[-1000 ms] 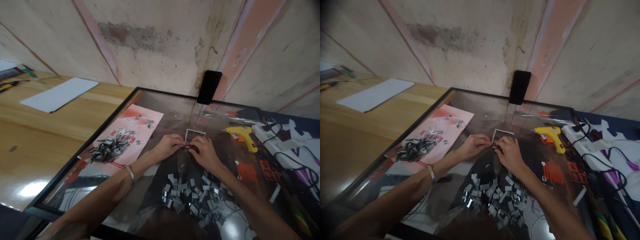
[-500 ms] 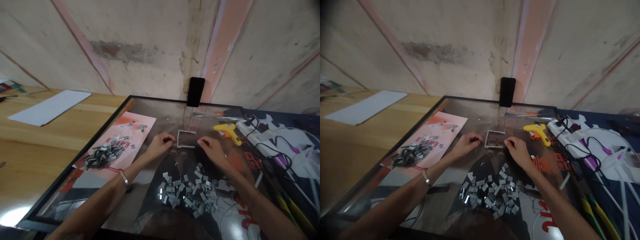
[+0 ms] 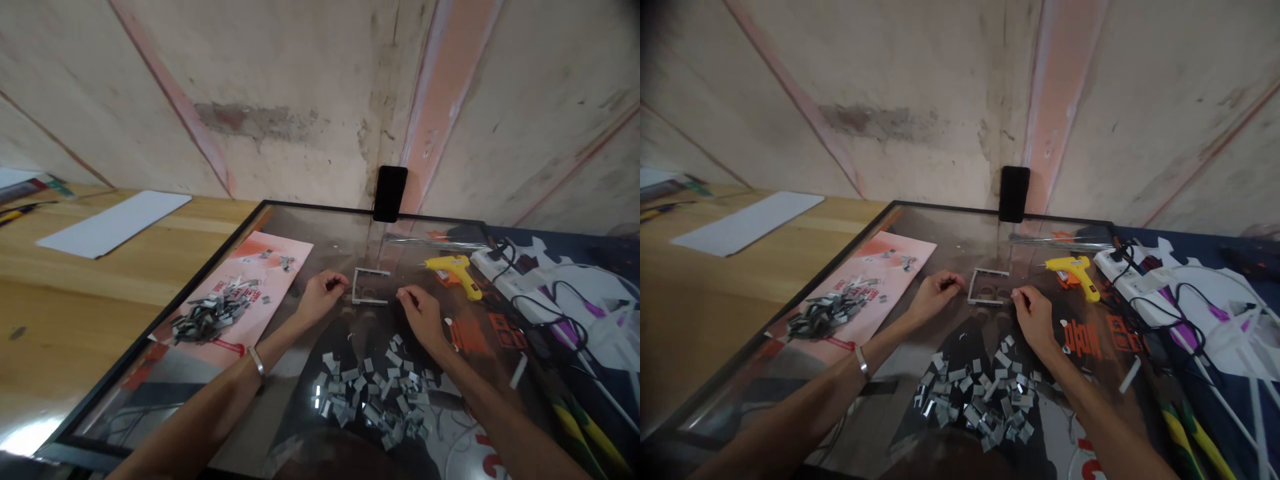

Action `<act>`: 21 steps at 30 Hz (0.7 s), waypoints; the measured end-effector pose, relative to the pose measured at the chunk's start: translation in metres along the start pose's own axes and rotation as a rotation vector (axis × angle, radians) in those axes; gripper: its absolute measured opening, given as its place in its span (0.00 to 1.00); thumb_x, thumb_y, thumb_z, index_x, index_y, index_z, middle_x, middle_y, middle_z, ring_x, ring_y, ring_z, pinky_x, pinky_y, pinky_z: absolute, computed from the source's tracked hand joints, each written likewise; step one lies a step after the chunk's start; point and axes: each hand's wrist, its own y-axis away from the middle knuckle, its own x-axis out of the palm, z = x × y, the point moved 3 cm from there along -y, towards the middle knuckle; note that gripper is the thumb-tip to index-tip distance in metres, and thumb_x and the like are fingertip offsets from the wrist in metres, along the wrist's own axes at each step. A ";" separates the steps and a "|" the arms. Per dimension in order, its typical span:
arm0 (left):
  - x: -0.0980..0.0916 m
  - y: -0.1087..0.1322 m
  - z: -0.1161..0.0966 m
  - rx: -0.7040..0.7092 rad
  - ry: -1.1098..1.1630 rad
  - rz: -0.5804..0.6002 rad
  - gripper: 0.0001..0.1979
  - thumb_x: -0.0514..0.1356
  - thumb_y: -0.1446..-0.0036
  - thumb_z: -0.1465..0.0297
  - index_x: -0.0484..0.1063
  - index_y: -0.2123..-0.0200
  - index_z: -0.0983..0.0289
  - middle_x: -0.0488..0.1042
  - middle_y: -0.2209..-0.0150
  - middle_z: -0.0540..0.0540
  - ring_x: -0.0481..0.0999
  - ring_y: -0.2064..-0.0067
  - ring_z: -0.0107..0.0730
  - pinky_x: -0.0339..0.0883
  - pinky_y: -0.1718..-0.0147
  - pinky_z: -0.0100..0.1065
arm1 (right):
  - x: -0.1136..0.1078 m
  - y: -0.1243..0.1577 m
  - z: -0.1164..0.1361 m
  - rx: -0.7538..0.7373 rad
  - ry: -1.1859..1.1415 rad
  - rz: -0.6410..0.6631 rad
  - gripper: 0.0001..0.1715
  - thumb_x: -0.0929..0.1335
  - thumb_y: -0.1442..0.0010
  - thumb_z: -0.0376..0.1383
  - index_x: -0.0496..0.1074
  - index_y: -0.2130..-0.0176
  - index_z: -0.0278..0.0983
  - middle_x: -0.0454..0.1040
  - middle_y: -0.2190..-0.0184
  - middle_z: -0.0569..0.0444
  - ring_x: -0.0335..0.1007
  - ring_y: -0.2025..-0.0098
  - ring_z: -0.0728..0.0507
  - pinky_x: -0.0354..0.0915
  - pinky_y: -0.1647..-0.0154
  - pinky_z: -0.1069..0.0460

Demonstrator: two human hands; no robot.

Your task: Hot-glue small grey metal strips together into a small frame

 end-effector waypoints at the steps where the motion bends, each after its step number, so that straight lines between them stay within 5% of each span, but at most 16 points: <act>1: 0.000 0.001 0.000 0.000 0.006 -0.006 0.09 0.55 0.49 0.73 0.75 0.67 0.64 0.76 0.68 0.53 0.73 0.67 0.29 0.65 0.69 0.29 | -0.001 0.000 -0.001 0.018 -0.022 -0.014 0.17 0.61 0.38 0.43 0.72 0.69 0.37 0.73 0.71 0.53 0.67 0.68 0.45 0.59 0.66 0.51; 6: -0.001 0.003 -0.001 0.004 -0.021 0.011 0.09 0.55 0.48 0.74 0.75 0.66 0.63 0.75 0.68 0.52 0.73 0.67 0.29 0.65 0.67 0.29 | -0.003 -0.002 -0.002 0.099 -0.130 -0.059 0.15 0.63 0.40 0.44 0.73 0.66 0.36 0.73 0.72 0.54 0.66 0.69 0.46 0.60 0.67 0.52; 15: -0.001 0.003 -0.009 0.047 -0.073 0.027 0.08 0.57 0.49 0.76 0.75 0.67 0.64 0.75 0.68 0.51 0.72 0.67 0.27 0.64 0.69 0.28 | 0.004 -0.002 0.004 0.024 -0.099 -0.002 0.10 0.65 0.41 0.39 0.73 0.65 0.37 0.72 0.68 0.53 0.67 0.66 0.46 0.62 0.64 0.51; 21: 0.000 0.003 -0.009 0.034 -0.074 0.024 0.09 0.56 0.49 0.77 0.74 0.66 0.65 0.75 0.67 0.51 0.72 0.67 0.26 0.65 0.67 0.27 | 0.002 -0.009 -0.002 0.003 -0.047 -0.105 0.09 0.65 0.47 0.31 0.73 0.64 0.37 0.68 0.67 0.54 0.65 0.68 0.47 0.62 0.68 0.52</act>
